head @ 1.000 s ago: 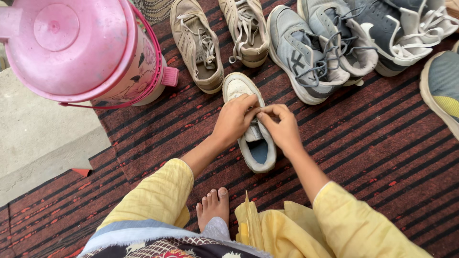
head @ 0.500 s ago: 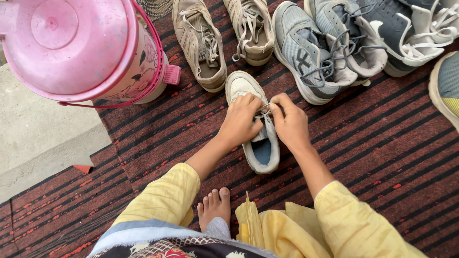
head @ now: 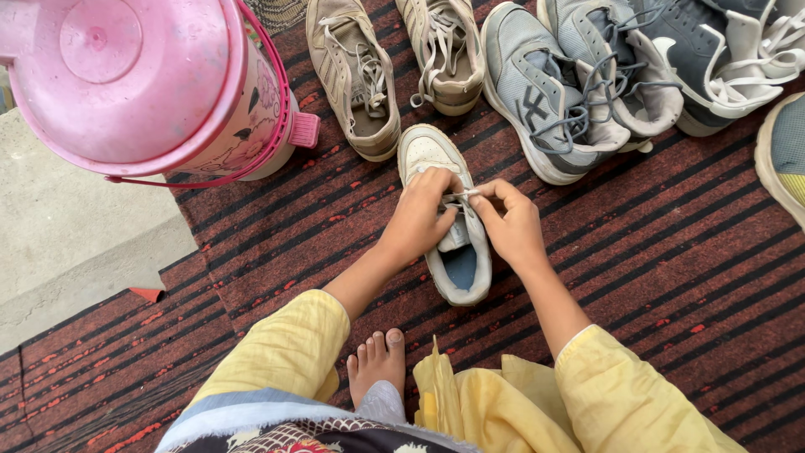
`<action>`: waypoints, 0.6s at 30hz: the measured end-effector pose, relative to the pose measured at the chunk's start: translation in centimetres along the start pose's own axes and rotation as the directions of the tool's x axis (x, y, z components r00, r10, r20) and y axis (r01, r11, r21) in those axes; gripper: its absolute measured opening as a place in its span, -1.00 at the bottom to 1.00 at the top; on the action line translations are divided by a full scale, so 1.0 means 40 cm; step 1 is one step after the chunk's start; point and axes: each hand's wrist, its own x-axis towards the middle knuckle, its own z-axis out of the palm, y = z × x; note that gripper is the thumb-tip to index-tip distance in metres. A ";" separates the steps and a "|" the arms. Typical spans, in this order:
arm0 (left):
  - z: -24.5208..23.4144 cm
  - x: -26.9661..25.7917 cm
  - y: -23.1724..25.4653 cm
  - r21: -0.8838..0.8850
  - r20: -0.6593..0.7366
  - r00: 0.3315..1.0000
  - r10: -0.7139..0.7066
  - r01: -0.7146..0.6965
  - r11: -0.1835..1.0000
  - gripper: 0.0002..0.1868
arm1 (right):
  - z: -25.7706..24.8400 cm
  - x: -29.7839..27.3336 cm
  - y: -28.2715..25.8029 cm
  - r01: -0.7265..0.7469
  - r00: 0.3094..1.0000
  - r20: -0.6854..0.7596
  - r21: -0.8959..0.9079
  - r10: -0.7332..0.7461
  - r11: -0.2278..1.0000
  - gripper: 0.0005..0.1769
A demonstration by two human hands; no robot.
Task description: The person sits on a mat and unties the laces of several pairs of sneakers. They handle each shoe individually, pulling the laces out of the eyelets and removing them completely before moving to the next pair.
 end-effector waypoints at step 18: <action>0.007 -0.004 -0.011 0.031 -0.001 0.999 0.039 -0.039 0.999 -0.74 | -0.041 0.025 0.016 -0.040 0.984 0.178 0.199 0.004 0.979 -0.72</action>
